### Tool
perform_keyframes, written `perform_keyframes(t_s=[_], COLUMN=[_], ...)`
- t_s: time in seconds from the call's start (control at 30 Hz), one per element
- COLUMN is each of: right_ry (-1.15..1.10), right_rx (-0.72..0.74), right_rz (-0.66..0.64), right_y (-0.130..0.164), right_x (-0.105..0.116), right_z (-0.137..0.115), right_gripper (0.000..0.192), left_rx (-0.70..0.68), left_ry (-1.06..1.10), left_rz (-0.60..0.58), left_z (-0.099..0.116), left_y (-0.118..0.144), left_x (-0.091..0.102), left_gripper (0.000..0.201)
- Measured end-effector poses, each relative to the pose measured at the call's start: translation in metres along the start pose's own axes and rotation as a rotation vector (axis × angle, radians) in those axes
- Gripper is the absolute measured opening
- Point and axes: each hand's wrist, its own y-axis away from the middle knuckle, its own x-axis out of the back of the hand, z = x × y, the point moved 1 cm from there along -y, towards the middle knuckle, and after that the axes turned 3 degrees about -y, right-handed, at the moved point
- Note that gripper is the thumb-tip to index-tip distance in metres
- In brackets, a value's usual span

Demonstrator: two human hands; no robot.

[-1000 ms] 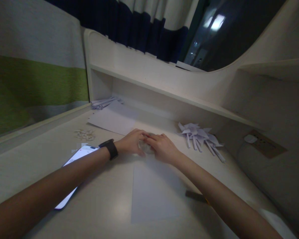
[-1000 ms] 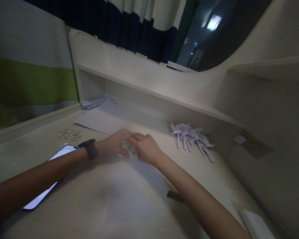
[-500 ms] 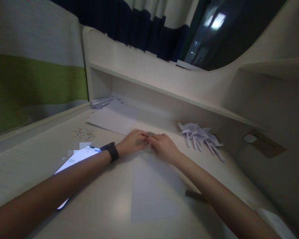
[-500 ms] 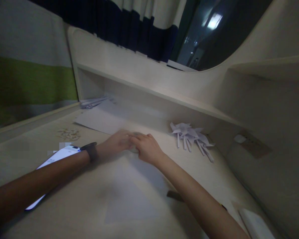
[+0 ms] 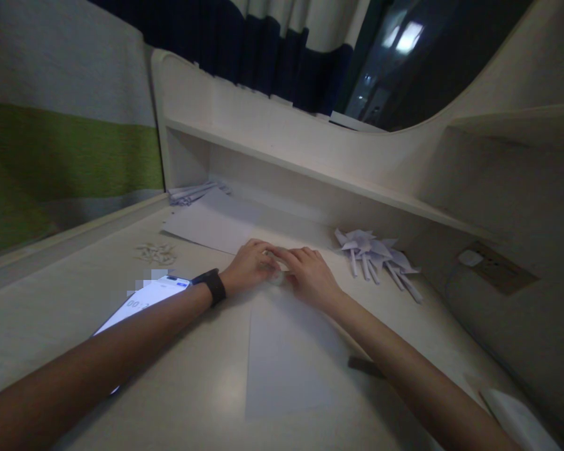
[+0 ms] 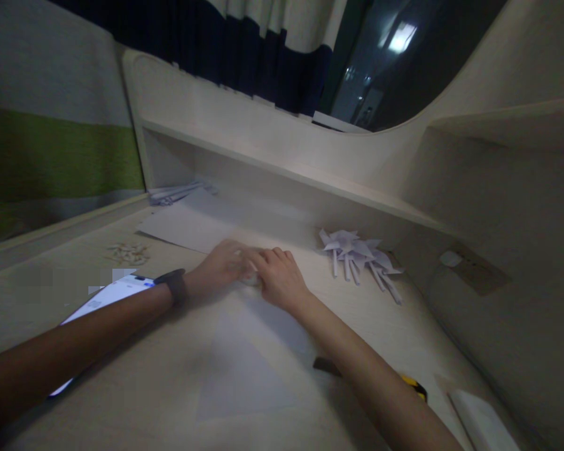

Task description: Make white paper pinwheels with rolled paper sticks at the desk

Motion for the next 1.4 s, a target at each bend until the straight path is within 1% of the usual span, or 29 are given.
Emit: perform_keyframes(t_s=[0.1,0.17,0.23,0.3,0.37,0.47,0.57,0.67,0.7,0.77,0.8,0.83,0.87,0.93,0.97,1.0,1.03,1.1,1.13,1.2,1.3,1.4], right_ry=[-0.057,-0.083,-0.096,-0.104,-0.107,-0.116,-0.182,-0.296,-0.341,-0.411,-0.434,-0.446,-0.45,-0.444,-0.439,-0.434,-0.427,-0.407,-0.394,-0.369,-0.345,-0.316], right_rx=[-0.032,-0.042,-0.06,-0.088,-0.133,-0.229,-0.309,-0.481,-0.513,-0.533,-0.526,-0.514,-0.501,-0.467,-0.446,-0.421,-0.387,-0.311,-0.275,-0.234,-0.243,-0.326], right_rz=[0.024,0.04,0.07,0.102,0.112,0.085,0.007,-0.036,-0.055,-0.093,-0.103,-0.102,-0.089,-0.04,-0.008,0.019,0.048,0.085,0.092,0.087,0.072,0.025], right_y=[0.004,0.012,0.027,0.047,0.071,0.116,0.166,0.209,0.219,0.233,0.235,0.236,0.235,0.23,0.227,0.224,0.221,0.216,0.213,0.21,0.201,0.181], right_x=[0.007,0.012,0.017,0.021,0.026,0.036,0.046,0.053,0.054,0.054,0.053,0.052,0.051,0.047,0.045,0.043,0.041,0.038,0.037,0.036,0.036,0.032], right_z=[0.007,0.014,0.022,0.029,0.034,0.043,0.05,0.056,0.057,0.059,0.06,0.06,0.06,0.058,0.055,0.051,0.046,0.033,0.026,0.015,0.009,0.014], right_gripper=[0.064,0.06,0.051,0.039,0.028,0.021,0.019,0.019,0.021,0.026,0.029,0.03,0.031,0.03,0.03,0.029,0.028,0.028,0.028,0.028,0.024,0.025], left_rx=[-0.023,-0.012,0.037,0.101,0.134,0.136,0.123,0.131,0.16,0.199,0.173,0.12,0.062,-0.027,-0.065,-0.091,-0.103,-0.094,-0.092,-0.057,0.028,0.062], left_ry=[-0.063,-0.084,-0.097,-0.107,-0.121,-0.143,-0.172,-0.246,-0.29,-0.349,-0.343,-0.295,-0.227,-0.145,-0.144,-0.161,-0.192,-0.267,-0.293,-0.352,-0.45,-0.468], left_rz=[0.041,0.059,0.082,0.104,0.115,0.102,0.073,0.067,0.084,0.105,0.073,-0.004,-0.11,-0.31,-0.378,-0.421,-0.428,-0.431,-0.444,-0.448,-0.439,-0.427], left_z=[-0.001,-0.005,-0.01,-0.015,-0.018,-0.019,-0.02,-0.017,-0.011,0.011,0.027,0.046,0.067,0.107,0.124,0.136,0.145,0.151,0.15,0.144,0.136,0.133], left_y=[0.002,0.001,-0.002,-0.008,-0.017,-0.031,-0.035,-0.024,-0.017,0.005,0.019,0.033,0.048,0.079,0.094,0.106,0.117,0.131,0.135,0.138,0.135,0.128], left_x=[0.0,-0.003,-0.007,-0.013,-0.018,-0.02,-0.011,0.007,0.013,0.025,0.029,0.03,0.03,0.027,0.024,0.021,0.018,0.012,0.01,0.011,0.023,0.041], left_gripper=[0.009,0.009,0.01,0.013,0.02,0.033,0.045,0.052,0.051,0.039,0.03,0.023,0.021,0.023,0.027,0.035,0.042,0.047,0.047,0.041,0.035,0.029])
